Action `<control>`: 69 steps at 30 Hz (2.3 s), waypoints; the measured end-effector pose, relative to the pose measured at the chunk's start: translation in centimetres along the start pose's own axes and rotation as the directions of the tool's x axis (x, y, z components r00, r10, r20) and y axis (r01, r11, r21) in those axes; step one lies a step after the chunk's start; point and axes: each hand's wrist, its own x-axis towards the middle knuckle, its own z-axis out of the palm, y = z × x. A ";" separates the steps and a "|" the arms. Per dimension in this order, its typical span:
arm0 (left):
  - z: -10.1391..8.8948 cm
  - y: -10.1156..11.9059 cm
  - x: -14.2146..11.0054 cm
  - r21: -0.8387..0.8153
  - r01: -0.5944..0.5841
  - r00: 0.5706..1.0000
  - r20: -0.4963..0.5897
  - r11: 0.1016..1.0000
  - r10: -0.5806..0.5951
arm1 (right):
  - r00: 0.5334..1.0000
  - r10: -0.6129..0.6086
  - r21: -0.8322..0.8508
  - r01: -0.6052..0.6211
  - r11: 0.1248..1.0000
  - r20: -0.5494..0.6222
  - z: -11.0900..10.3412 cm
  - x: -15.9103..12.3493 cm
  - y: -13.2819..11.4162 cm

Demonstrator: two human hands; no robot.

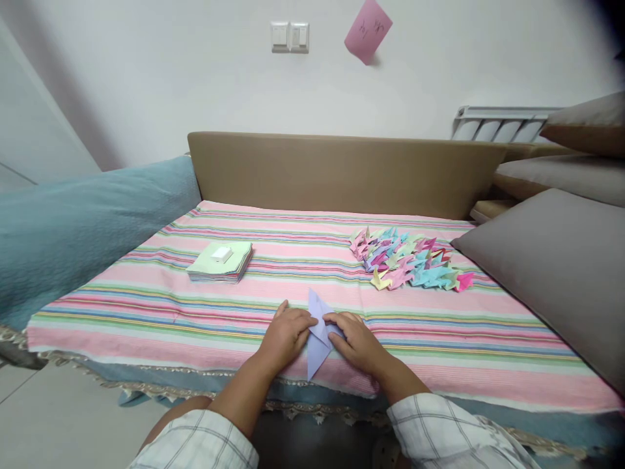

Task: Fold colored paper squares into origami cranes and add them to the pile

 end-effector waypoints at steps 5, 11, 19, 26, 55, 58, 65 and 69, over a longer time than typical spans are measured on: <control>-2.3 -1.6 -0.4 0.052 0.077 0.997 -0.028 0.996 -0.076 | 0.999 0.039 0.014 -0.039 0.999 -0.018 -0.4 -0.1 0.5; -4.3 -3.7 -1.2 0.153 0.223 0.974 0.001 0.963 -0.225 | 1.000 0.028 0.005 -0.028 1.000 0.002 -1.0 -0.3 1.0; -4.6 -4.2 -1.4 0.200 0.236 0.962 0.088 0.951 -0.257 | 0.998 -0.061 -0.058 0.063 0.996 0.033 -1.0 -0.4 1.7; -4.8 -3.8 -1.1 0.164 0.254 0.956 0.104 0.953 -0.273 | 0.992 -0.123 -0.088 0.121 0.989 -0.019 -1.1 -0.5 1.9; -3.2 -3.8 -0.7 0.129 0.279 0.957 0.042 0.952 -0.287 | 0.968 0.217 -0.060 -0.225 0.972 -0.123 -1.7 -0.2 3.2; -2.8 -3.7 -0.6 0.175 0.291 0.955 0.006 0.941 -0.296 | 0.950 0.255 -0.100 -0.275 0.956 -0.180 -1.2 0.1 3.3; -2.6 -3.1 -0.4 0.251 0.295 0.953 -0.010 0.922 -0.302 | 0.934 0.278 -0.172 -0.319 0.932 -0.224 -0.6 0.4 3.4; -2.4 -3.0 -0.4 0.279 0.323 0.946 -0.054 0.905 -0.321 | 0.932 0.273 -0.176 -0.318 0.932 -0.237 -0.5 0.4 3.5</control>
